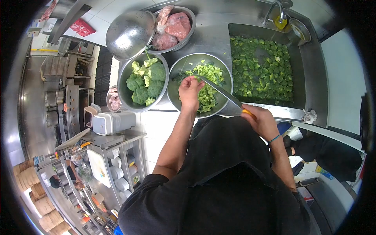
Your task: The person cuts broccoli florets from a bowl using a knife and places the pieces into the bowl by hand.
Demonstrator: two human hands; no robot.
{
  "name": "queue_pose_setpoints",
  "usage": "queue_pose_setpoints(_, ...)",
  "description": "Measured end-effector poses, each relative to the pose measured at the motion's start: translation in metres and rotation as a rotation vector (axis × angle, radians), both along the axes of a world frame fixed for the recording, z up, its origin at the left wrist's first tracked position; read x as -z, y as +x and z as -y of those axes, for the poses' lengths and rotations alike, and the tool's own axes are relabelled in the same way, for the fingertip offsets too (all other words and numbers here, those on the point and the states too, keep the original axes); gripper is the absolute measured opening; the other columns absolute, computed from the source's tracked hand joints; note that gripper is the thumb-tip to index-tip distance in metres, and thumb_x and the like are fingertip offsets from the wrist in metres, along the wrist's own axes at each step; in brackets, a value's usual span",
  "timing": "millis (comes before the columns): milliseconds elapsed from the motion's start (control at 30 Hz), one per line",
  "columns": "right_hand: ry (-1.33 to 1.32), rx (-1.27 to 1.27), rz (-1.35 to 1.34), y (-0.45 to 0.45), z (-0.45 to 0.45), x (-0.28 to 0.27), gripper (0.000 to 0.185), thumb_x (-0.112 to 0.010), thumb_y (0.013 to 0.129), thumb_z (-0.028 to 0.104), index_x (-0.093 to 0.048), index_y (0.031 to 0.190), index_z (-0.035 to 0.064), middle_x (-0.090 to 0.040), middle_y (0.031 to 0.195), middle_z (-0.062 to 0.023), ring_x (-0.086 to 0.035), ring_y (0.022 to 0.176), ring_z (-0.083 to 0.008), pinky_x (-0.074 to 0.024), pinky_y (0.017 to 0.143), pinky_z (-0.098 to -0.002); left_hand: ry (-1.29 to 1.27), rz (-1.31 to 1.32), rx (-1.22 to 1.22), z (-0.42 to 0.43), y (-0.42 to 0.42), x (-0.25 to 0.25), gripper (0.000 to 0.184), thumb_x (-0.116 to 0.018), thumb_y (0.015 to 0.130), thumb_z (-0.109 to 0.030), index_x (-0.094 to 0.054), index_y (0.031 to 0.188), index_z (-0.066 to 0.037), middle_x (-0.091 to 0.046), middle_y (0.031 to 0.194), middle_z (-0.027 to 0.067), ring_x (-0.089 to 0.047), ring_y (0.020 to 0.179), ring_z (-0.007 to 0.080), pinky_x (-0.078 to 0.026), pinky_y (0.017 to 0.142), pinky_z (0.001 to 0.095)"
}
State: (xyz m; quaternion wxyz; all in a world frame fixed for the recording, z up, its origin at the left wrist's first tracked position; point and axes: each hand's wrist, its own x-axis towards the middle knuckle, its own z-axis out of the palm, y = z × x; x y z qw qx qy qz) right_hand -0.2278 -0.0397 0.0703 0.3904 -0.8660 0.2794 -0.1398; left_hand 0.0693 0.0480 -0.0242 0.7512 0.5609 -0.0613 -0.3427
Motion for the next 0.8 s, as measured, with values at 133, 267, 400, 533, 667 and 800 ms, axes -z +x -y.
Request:
queue_pose_setpoints(133, -0.033, 0.022, -0.02, 0.008, 0.006, 0.019, 0.034, -0.076, 0.099, 0.029, -0.073, 0.124, 0.0066, -0.077, 0.104, -0.0195, -0.074, 0.091, -0.0413, -0.0585, 0.078, -0.0465, -0.024, -0.095, 0.033, 0.001, -0.016, -0.006, 0.012, -0.062, 0.106, -0.004, -0.062, 0.115, 0.003, -0.064, 0.102, 0.0092, -0.072, 0.091, 0.0261, -0.064, 0.089, 0.0394)
queue_pose_setpoints(267, 0.044, 0.078, -0.096, 0.008, 0.011, 0.026, 0.034, -0.075, 0.1, 0.03, -0.073, 0.124, 0.0048, -0.076, 0.102, -0.0209, -0.074, 0.088, -0.041, -0.0575, 0.076, -0.0447, -0.097, -0.214, 0.063, 0.002, -0.023, -0.016, 0.016, -0.064, 0.107, -0.008, -0.061, 0.12, 0.0, -0.064, 0.105, 0.0092, -0.071, 0.094, 0.026, -0.064, 0.091, 0.0404)
queue_pose_setpoints(400, 0.119, 0.136, -0.078, 0.003, 0.01, 0.017, 0.036, -0.075, 0.1, 0.028, -0.072, 0.125, 0.0024, -0.076, 0.101, -0.0215, -0.073, 0.085, -0.0404, -0.0568, 0.075, -0.042, -0.02, -0.273, 0.071, -0.005, -0.015, -0.023, 0.02, -0.066, 0.107, -0.01, -0.059, 0.124, -0.002, -0.065, 0.108, 0.0098, -0.07, 0.099, 0.0258, -0.063, 0.094, 0.04)
queue_pose_setpoints(533, 0.108, 0.125, -0.031, -0.004, 0.011, 0.008, 0.037, -0.079, 0.098, 0.026, -0.073, 0.126, 0.0027, -0.077, 0.104, -0.0215, -0.075, 0.087, -0.0375, -0.0577, 0.076, -0.0403, -0.057, -0.376, 0.017, -0.008, -0.008, -0.013, 0.019, -0.065, 0.107, -0.011, -0.059, 0.123, -0.001, -0.067, 0.112, 0.0112, -0.07, 0.102, 0.024, -0.063, 0.094, 0.0354)
queue_pose_setpoints(667, 0.095, 0.056, 0.046, -0.01, 0.006, 0.004, 0.038, -0.082, 0.095, 0.022, -0.074, 0.128, 0.0046, -0.078, 0.108, -0.0201, -0.077, 0.092, -0.0347, -0.0595, 0.08, -0.0397, -0.175, -0.569, 0.027, -0.007, -0.005, -0.006, 0.021, -0.064, 0.106, -0.007, -0.056, 0.125, 0.0, -0.065, 0.113, 0.0123, -0.069, 0.1, 0.0224, -0.064, 0.091, 0.0294)
queue_pose_setpoints(800, 0.09, 0.03, 0.063, -0.011, 0.003, 0.004, 0.04, -0.083, 0.094, 0.02, -0.073, 0.13, 0.0048, -0.079, 0.11, -0.0187, -0.077, 0.096, -0.034, -0.0605, 0.083, -0.0397, -0.285, -0.729, 0.07, -0.006, -0.008, -0.012, 0.019, -0.061, 0.105, -0.002, -0.057, 0.123, 0.004, -0.066, 0.112, 0.0133, -0.069, 0.098, 0.0213, -0.065, 0.089, 0.026)
